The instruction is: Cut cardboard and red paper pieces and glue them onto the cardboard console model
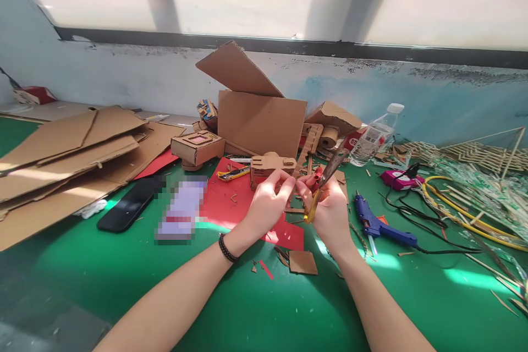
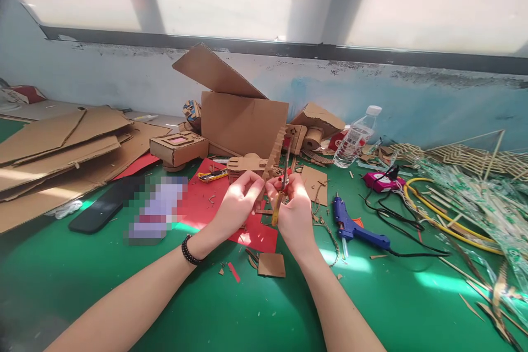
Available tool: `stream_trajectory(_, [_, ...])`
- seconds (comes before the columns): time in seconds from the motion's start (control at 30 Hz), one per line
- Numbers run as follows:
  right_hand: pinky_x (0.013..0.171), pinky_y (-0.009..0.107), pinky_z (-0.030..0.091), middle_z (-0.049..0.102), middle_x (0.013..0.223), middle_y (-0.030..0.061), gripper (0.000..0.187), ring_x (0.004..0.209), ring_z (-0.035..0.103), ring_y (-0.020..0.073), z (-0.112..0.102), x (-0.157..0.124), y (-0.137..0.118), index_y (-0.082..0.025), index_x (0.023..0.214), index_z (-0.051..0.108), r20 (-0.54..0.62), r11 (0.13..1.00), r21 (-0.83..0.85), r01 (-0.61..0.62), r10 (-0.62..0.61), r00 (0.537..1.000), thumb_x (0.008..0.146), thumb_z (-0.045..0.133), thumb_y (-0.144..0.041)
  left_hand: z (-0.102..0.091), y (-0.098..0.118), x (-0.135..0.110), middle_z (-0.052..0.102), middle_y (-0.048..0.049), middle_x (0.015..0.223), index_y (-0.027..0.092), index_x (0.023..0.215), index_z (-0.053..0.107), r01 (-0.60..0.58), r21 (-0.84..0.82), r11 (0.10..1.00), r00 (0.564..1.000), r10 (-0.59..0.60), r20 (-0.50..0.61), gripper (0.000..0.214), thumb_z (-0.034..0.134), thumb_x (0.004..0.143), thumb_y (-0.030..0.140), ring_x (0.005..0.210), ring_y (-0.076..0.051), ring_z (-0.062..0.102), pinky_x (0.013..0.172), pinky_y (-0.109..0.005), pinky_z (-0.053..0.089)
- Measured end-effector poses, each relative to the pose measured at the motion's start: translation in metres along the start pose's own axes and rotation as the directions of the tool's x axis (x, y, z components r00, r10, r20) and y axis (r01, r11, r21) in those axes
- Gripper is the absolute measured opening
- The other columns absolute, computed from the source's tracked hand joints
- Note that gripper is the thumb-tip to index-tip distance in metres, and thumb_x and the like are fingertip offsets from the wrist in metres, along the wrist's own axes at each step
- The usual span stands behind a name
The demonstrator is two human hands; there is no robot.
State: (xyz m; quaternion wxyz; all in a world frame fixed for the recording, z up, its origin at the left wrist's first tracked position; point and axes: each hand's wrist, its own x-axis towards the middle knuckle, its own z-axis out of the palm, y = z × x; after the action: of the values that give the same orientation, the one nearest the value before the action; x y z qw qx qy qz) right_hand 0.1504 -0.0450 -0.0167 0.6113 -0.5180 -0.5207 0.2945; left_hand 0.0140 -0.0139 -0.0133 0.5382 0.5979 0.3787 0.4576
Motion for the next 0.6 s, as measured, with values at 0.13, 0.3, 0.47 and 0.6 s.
stream_trajectory(0.13, [0.077, 0.033, 0.052, 0.071, 0.094, 0.0044, 0.031, 0.083, 0.065, 0.0203, 0.001, -0.001, 0.004, -0.025, 0.097, 0.052, 0.002, 0.997, -0.081, 0.012, -0.011, 1.000, 0.090, 0.071, -0.048, -0.002, -0.001, 0.002, 0.050, 0.0042, 0.066, 0.022, 0.086, 0.057, 0.030, -0.049, 0.998, 0.999, -0.029, 0.022, 0.027, 0.057, 0.099, 0.046, 0.054, -0.011, 0.049, 0.050, -0.021, 0.042])
stream_trajectory(0.3, [0.069, 0.032, 0.047, 0.069, 0.085, 0.0025, 0.015, 0.074, 0.061, 0.0204, 0.003, -0.004, 0.002, -0.025, 0.095, 0.053, -0.047, 0.944, -0.329, 0.019, -0.036, 0.998, 0.086, 0.063, -0.033, 0.004, 0.000, 0.004, 0.051, 0.0040, 0.067, 0.021, 0.080, 0.057, 0.034, -0.120, 0.992, 0.999, -0.039, -0.036, 0.022, 0.061, 0.092, 0.038, 0.053, -0.010, 0.046, 0.049, -0.021, 0.045])
stream_trajectory(0.47, [0.064, 0.031, 0.044, 0.065, 0.083, 0.0026, 0.022, 0.071, 0.058, 0.0215, 0.008, -0.007, 0.003, -0.027, 0.092, 0.046, -0.040, 0.862, -0.463, 0.206, -0.253, 0.967, 0.073, 0.052, -0.019, 0.011, 0.009, -0.002, 0.056, 0.0028, 0.070, 0.020, 0.077, 0.056, 0.003, -0.146, 0.989, 0.992, -0.021, -0.125, 0.005, 0.059, 0.081, 0.021, 0.054, -0.009, 0.045, 0.046, -0.020, 0.041])
stream_trajectory(0.6, [0.067, 0.033, 0.045, 0.064, 0.087, 0.0055, 0.021, 0.076, 0.058, 0.0233, 0.011, -0.008, 0.006, -0.027, 0.090, 0.043, 0.015, 0.788, -0.519, 0.331, -0.378, 0.926, 0.075, 0.051, -0.014, 0.013, 0.013, -0.008, 0.055, 0.0034, 0.068, 0.019, 0.076, 0.057, -0.039, -0.152, 0.988, 0.985, 0.012, -0.171, 0.010, 0.066, 0.077, 0.022, 0.056, -0.009, 0.047, 0.048, -0.019, 0.039])
